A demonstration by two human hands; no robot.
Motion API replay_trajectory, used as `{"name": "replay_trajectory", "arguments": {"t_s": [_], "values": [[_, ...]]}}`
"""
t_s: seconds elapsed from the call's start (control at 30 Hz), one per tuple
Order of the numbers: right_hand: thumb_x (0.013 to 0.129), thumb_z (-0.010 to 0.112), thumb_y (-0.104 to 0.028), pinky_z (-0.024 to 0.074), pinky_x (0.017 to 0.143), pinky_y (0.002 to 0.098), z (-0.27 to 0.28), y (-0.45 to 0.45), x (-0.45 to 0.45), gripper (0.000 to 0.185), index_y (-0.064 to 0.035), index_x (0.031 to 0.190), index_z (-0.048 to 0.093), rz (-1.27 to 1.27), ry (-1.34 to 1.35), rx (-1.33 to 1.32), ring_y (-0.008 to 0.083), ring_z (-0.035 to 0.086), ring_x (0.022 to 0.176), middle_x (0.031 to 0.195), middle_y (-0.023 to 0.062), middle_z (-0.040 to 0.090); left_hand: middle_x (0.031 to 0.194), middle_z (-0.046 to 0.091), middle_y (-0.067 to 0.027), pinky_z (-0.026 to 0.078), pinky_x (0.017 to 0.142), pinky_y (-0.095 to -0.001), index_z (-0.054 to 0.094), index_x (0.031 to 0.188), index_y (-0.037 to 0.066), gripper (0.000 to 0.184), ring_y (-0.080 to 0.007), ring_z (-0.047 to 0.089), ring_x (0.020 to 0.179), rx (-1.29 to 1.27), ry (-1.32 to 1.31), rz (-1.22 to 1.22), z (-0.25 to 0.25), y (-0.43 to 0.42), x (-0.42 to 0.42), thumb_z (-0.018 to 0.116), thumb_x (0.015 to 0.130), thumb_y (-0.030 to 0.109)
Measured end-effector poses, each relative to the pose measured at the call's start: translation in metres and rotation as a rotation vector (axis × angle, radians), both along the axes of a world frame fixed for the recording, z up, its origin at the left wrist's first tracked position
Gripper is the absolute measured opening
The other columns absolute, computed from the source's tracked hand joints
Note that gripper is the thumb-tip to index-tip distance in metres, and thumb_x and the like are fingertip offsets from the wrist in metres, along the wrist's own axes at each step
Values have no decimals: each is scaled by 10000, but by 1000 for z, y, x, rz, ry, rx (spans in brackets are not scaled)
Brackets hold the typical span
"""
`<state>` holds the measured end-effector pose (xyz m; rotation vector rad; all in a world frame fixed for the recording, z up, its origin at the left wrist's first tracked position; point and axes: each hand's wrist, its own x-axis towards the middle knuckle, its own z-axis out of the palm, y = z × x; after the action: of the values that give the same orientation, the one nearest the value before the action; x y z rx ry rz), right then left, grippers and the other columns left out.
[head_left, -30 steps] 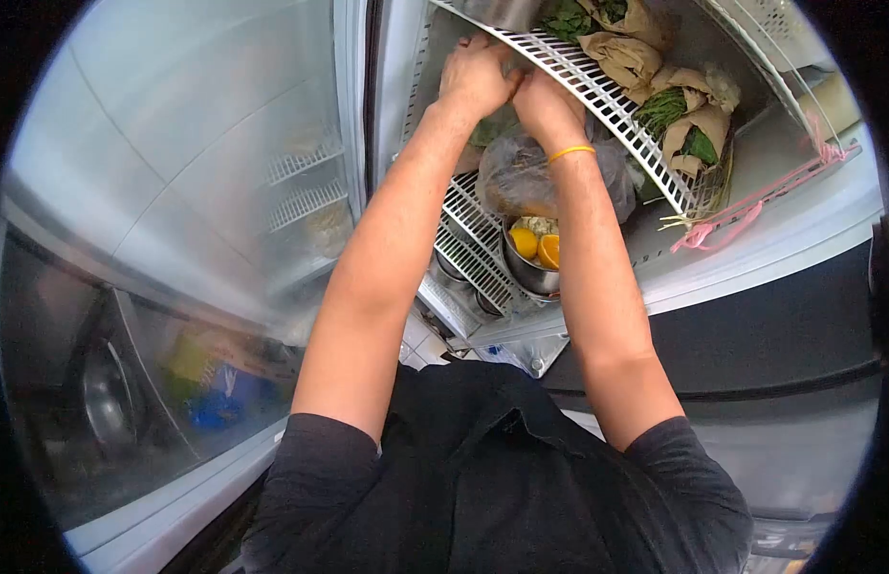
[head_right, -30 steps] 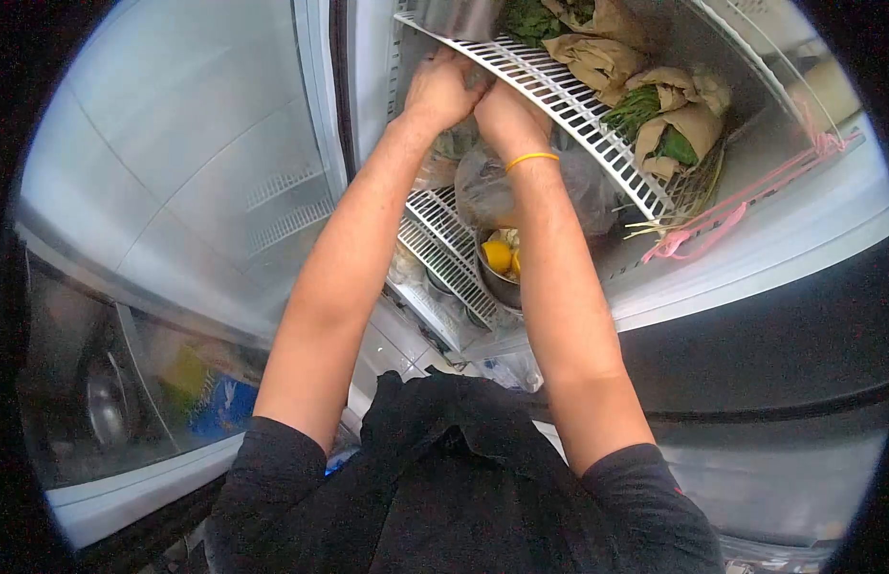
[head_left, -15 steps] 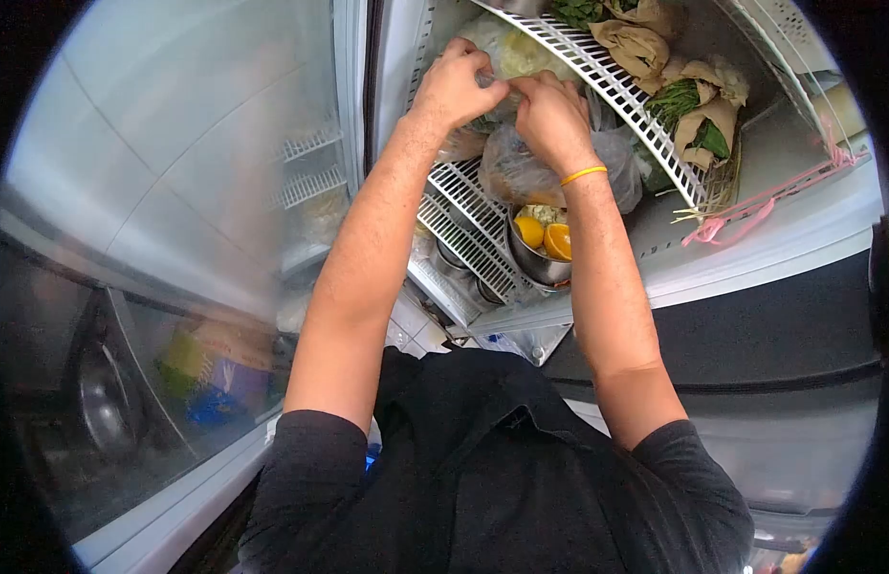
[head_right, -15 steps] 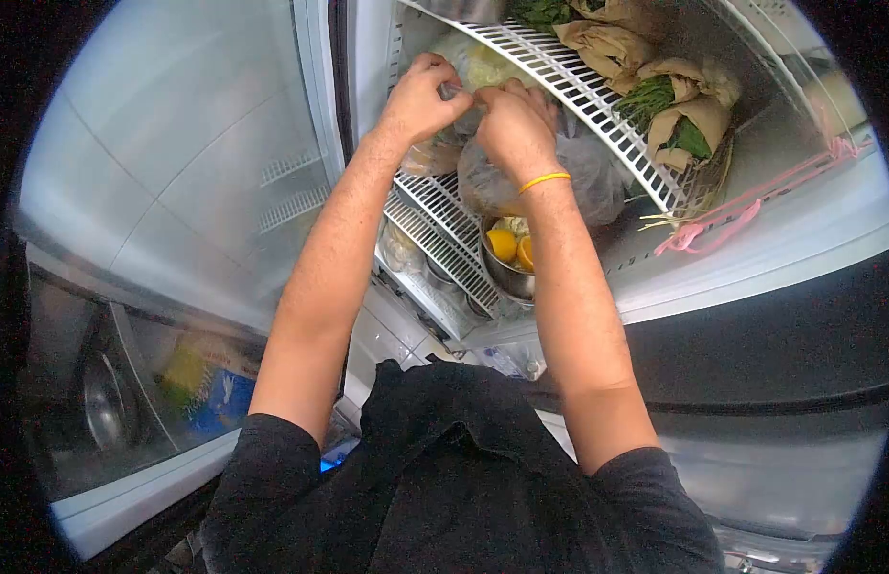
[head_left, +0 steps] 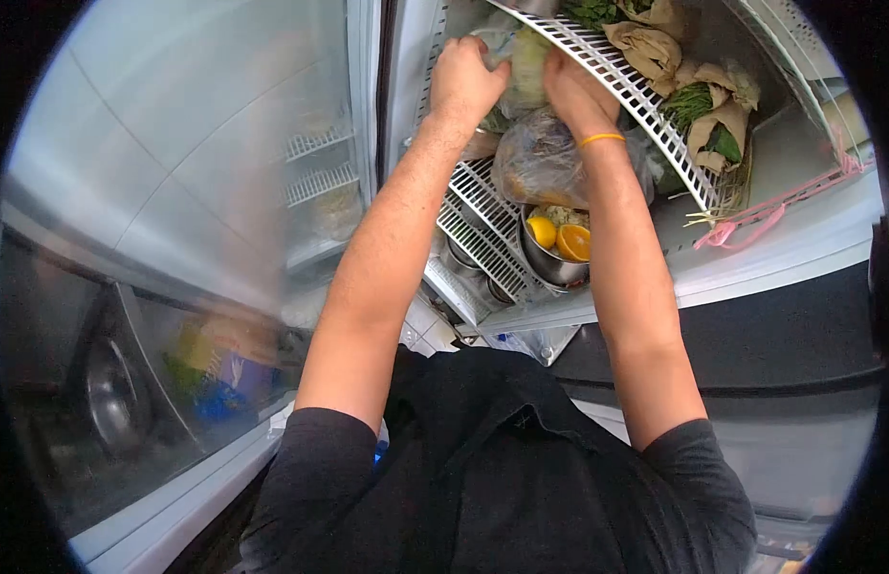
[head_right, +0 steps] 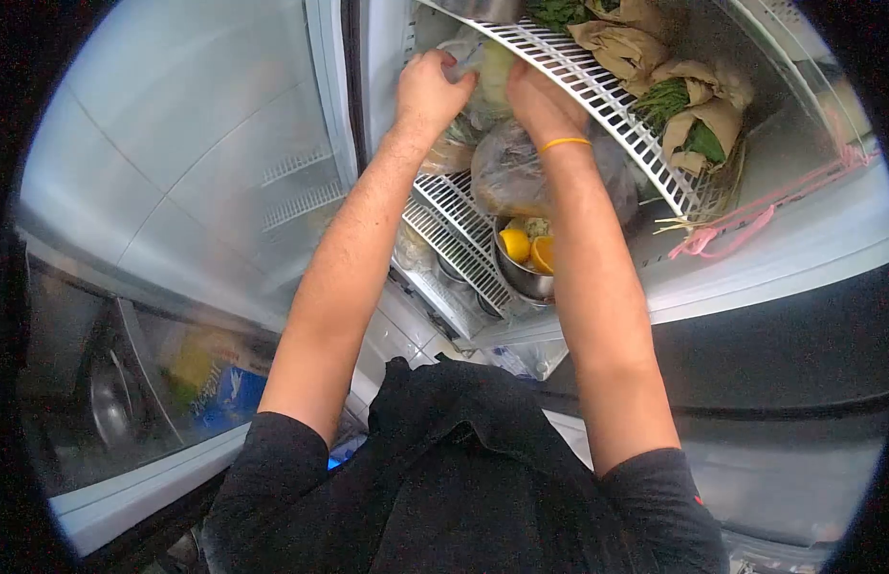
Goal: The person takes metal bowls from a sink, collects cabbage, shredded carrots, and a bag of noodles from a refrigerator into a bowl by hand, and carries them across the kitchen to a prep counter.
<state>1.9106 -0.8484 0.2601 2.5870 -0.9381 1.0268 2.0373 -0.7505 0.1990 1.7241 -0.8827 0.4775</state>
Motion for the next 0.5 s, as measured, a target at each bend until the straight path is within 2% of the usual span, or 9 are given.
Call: {"name": "replay_trajectory", "arguments": {"t_s": [0.03, 0.13, 0.27, 0.3, 0.4, 0.43, 0.47, 0.5], "values": [[971, 490, -380, 530, 878, 532, -5, -1, -7, 400, -90, 1114, 726, -17, -13, 9, 415, 691, 974, 1061, 212, 725, 1022, 697, -229, 544, 907, -450, 743, 1015, 28, 420, -386, 675, 1004, 5, 26, 29, -1, 0, -1, 802, 770, 363], [950, 521, -379, 533, 886, 524, -7, 5, -22, 405, -71, 1118, 723, -19, 64, 11, 423, 689, 981, 1067, 216, 725, 1135, 673, -226, 545, 942, -465, 708, 1136, 19, 498, -383, 668, 1067, 74, 139, -31, 2, 4, -7, 804, 771, 343], [938, 568, -321, 519, 907, 536, -14, 5, -18, 389, -51, 1197, 678, 29, 16, -97, 430, 669, 1045, 1109, 247, 705, 1257, 624, -262, 523, 989, -466, 670, 1233, 25, 547, -402, 628, 1160, -21, 78, -73, 9, 19, -25, 801, 781, 303], [941, 576, -306, 510, 920, 541, -7, 18, -18, 409, -53, 1256, 644, -10, 91, 51, 438, 659, 1057, 1137, 247, 699, 1273, 616, -266, 517, 995, -459, 661, 1250, 26, 551, -390, 625, 1173, -69, 36, -73, 6, 24, -30, 801, 786, 289], [944, 621, -251, 486, 975, 509, -1, 72, -28, 438, 3, 1301, 608, 209, 108, -160, 447, 609, 1148, 1259, 266, 635, 1409, 528, -261, 468, 1072, -450, 612, 1335, 34, 578, -385, 551, 1285, -196, -61, -17, -7, 60, -55, 781, 814, 217], [920, 649, -212, 496, 944, 495, -1, 106, -36, 325, 3, 1163, 641, 405, -45, -172, 434, 632, 1039, 1095, 247, 672, 1431, 514, -258, 448, 1097, -446, 604, 1348, 38, 577, -395, 524, 1315, -218, 6, -67, -21, 80, -67, 775, 828, 222], [908, 645, -148, 496, 929, 503, 15, 150, -52, 251, 0, 1111, 647, 654, 19, 29, 427, 632, 1031, 1054, 229, 674, 1452, 499, -255, 428, 1122, -442, 596, 1361, 43, 577, -404, 496, 1344, -247, 65, -119, -40, 95, -76, 769, 842, 226], [883, 644, -93, 497, 913, 501, 17, 181, -68, 215, -10, 1080, 665, 938, 69, 159, 413, 640, 998, 1020, 216, 674, 1439, 503, -250, 436, 1107, -468, 603, 1336, 48, 545, -422, 493, 1337, -87, -104, -111, -83, 96, -73, 750, 838, 214]]}}
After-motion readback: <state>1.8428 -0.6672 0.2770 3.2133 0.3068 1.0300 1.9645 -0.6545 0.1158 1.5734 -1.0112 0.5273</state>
